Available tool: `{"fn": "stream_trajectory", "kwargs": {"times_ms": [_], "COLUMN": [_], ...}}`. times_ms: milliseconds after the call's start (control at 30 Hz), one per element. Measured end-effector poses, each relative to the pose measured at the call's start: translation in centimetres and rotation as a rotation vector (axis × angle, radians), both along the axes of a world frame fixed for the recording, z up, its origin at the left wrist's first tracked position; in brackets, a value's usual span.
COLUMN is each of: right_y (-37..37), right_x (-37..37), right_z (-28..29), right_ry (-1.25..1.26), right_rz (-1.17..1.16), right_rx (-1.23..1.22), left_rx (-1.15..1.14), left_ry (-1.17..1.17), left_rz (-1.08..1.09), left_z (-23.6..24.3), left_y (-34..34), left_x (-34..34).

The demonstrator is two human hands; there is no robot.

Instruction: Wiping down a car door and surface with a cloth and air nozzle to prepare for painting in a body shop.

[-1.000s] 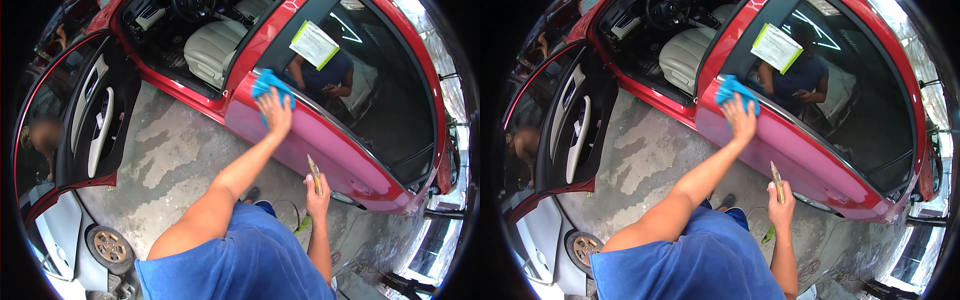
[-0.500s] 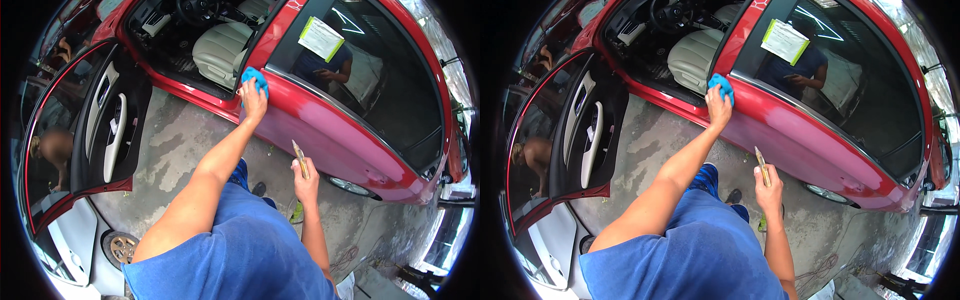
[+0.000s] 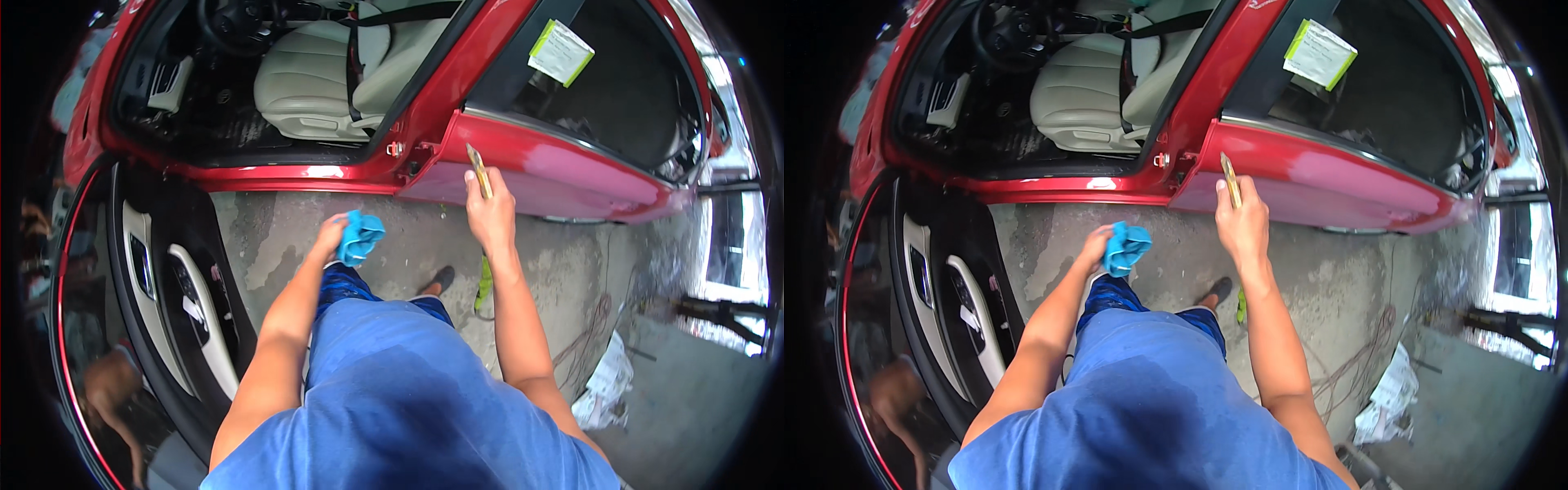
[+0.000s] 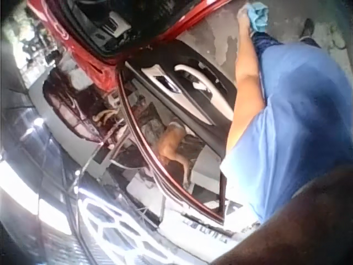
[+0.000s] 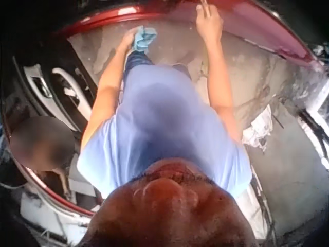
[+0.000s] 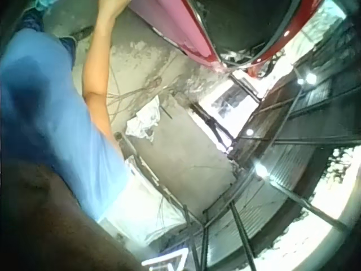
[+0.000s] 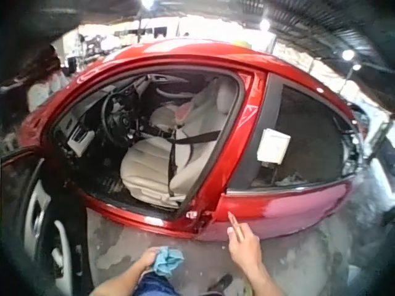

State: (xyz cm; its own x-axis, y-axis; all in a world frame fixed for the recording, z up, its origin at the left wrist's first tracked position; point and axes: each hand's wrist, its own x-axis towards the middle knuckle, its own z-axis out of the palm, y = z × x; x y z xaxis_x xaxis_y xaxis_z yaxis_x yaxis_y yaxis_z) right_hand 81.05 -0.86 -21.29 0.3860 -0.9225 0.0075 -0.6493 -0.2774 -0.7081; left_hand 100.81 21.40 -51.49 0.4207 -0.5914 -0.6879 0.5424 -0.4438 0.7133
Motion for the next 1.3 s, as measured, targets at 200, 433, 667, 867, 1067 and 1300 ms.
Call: {"fn": "stream_trajectory", "kwargs": {"times_ms": [200,433,667,867,1067,1300], "right_y": [3.7,6.1,7.3,7.8,7.9,6.7], "right_x": [1.7,2.5,2.6,1.6,-0.2,-6.2], "right_z": [-8.0,-15.1,-19.4,-23.4,-24.1,-19.5], "right_ry": [0.168,0.173,0.239,0.240,0.181,-0.065], "right_rz": [-0.050,-0.108,-0.054,-0.043,-0.062,-0.333], "right_rx": [0.063,0.086,0.121,0.155,0.178,0.052], "left_rx": [-0.086,0.131,0.181,0.162,0.072,-0.039], "left_ry": [0.456,0.372,0.222,0.290,0.328,0.242], "left_rz": [0.467,0.254,0.251,0.226,0.275,0.033], "left_z": [1.3,2.3,2.9,3.4,1.9,3.5], "left_y": [14.9,17.3,17.7,18.1,15.5,7.7], "left_x": [4.2,6.2,4.9,1.6,-2.9,-5.9]}}
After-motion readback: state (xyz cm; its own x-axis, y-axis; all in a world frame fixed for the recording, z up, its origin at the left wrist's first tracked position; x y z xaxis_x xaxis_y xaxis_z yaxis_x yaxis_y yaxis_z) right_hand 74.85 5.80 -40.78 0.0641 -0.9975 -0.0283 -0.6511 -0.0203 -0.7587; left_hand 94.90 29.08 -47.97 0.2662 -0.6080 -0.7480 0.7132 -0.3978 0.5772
